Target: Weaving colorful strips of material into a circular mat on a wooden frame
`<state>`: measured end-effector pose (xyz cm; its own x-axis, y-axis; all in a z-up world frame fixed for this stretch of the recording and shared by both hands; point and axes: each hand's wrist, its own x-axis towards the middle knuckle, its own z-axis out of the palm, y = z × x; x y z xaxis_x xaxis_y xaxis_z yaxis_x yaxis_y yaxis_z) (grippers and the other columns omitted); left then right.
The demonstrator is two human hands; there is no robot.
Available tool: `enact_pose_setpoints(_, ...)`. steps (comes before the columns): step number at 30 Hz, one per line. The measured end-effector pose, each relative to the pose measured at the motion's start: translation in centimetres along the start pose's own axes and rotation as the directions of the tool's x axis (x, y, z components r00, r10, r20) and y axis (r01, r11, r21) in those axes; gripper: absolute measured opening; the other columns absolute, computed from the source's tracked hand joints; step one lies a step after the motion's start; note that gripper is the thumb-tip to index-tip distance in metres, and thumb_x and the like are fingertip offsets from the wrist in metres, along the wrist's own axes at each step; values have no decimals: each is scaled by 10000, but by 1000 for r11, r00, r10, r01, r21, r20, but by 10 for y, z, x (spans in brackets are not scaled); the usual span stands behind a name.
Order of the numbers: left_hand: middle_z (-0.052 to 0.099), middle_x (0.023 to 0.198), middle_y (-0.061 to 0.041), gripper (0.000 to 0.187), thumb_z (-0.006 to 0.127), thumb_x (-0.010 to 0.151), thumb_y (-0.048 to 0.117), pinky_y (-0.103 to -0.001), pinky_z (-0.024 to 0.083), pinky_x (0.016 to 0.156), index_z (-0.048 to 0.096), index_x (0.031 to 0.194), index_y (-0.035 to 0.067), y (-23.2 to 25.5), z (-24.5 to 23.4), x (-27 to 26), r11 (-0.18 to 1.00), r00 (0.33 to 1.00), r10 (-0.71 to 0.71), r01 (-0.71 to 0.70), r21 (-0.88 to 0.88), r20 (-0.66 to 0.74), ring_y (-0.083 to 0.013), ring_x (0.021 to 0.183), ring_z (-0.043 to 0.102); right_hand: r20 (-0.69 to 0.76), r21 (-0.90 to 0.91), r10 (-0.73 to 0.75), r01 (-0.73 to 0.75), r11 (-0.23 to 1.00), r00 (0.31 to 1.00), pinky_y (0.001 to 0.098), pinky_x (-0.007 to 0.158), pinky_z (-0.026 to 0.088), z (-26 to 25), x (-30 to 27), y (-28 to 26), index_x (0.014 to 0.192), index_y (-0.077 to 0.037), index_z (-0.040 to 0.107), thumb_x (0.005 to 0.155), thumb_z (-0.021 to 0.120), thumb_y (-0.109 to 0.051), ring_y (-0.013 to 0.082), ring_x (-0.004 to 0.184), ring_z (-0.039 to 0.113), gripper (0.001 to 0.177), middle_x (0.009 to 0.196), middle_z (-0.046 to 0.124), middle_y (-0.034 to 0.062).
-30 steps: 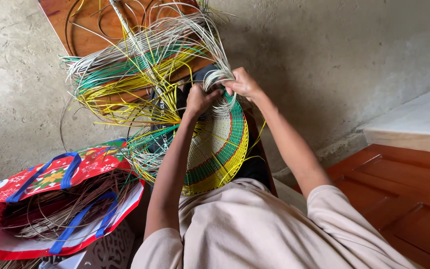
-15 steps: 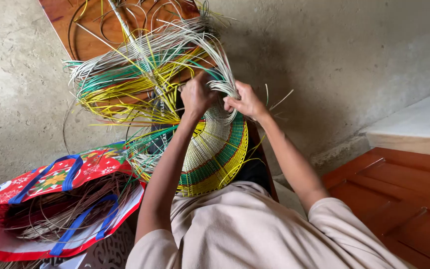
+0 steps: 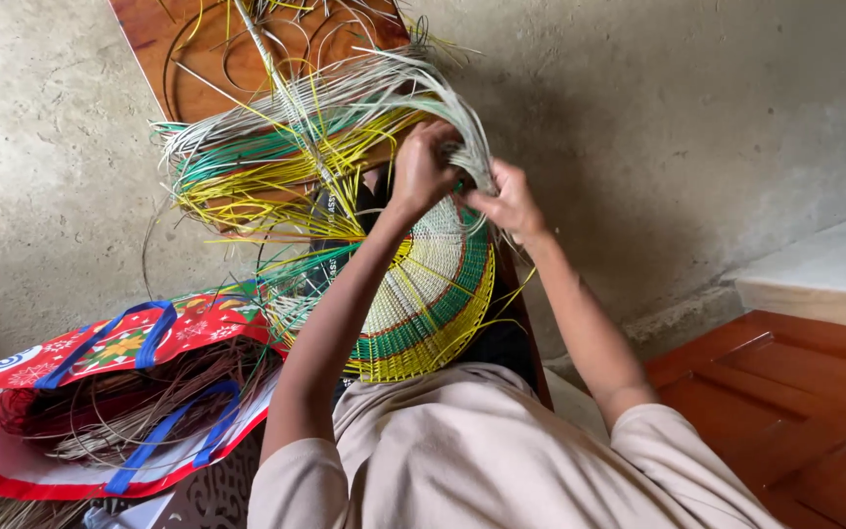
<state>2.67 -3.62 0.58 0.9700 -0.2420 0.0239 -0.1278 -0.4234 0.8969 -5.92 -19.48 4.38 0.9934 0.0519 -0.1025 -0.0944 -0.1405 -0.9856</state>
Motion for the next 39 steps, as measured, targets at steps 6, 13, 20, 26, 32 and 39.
enact_pose_setpoints(6,623,710,-40,239,575,702,-6,-278,484,645,769,836,33,-44,10,31,647,908,-400,185,-740,-122,-140,667,585,120,-4,-5,5,1000,993,306,732,586,-30,-20,-6,1022,-17,657,846,833,-78,160,766,704,256,850,725,103)
enact_pose_setpoints(13,756,899,-112,408,677,612,-49,-436,546,905,781,986,76,33,12,24,931,991,132,-126,-343,-6,-295,952,718,96,104,-19,9,995,995,357,781,594,-26,-7,-59,1015,-19,652,865,833,-79,222,763,742,242,838,735,156)
enact_pose_setpoints(20,694,766,-115,265,631,795,-39,-236,515,533,687,1040,-121,-78,-3,68,609,887,-459,283,-741,-39,-135,576,590,201,58,167,-182,982,965,264,749,595,-54,-31,13,1039,31,657,851,768,24,173,786,727,219,881,725,104)
enact_pose_setpoints(26,743,1032,-105,448,645,763,-178,-290,587,770,617,1182,-22,86,-28,48,786,918,396,-348,-511,-16,-167,851,684,37,208,11,-19,978,999,268,772,562,-34,-2,-71,1157,53,621,849,730,-5,197,815,704,332,900,705,128)
enact_pose_setpoints(32,605,650,34,187,657,913,82,-241,269,418,781,1052,102,-56,-17,97,650,904,-428,313,-693,7,-52,490,405,98,55,103,-109,993,990,255,676,586,-56,-43,-3,920,-20,711,781,789,-27,152,689,698,159,805,735,95)
enact_pose_setpoints(39,720,884,-157,188,737,759,6,-315,645,678,690,930,-54,-107,1,105,613,813,-531,174,-771,-239,-218,736,707,141,159,108,-130,979,984,277,762,607,-57,-39,-29,977,-25,723,783,800,-38,169,777,718,209,893,753,110)
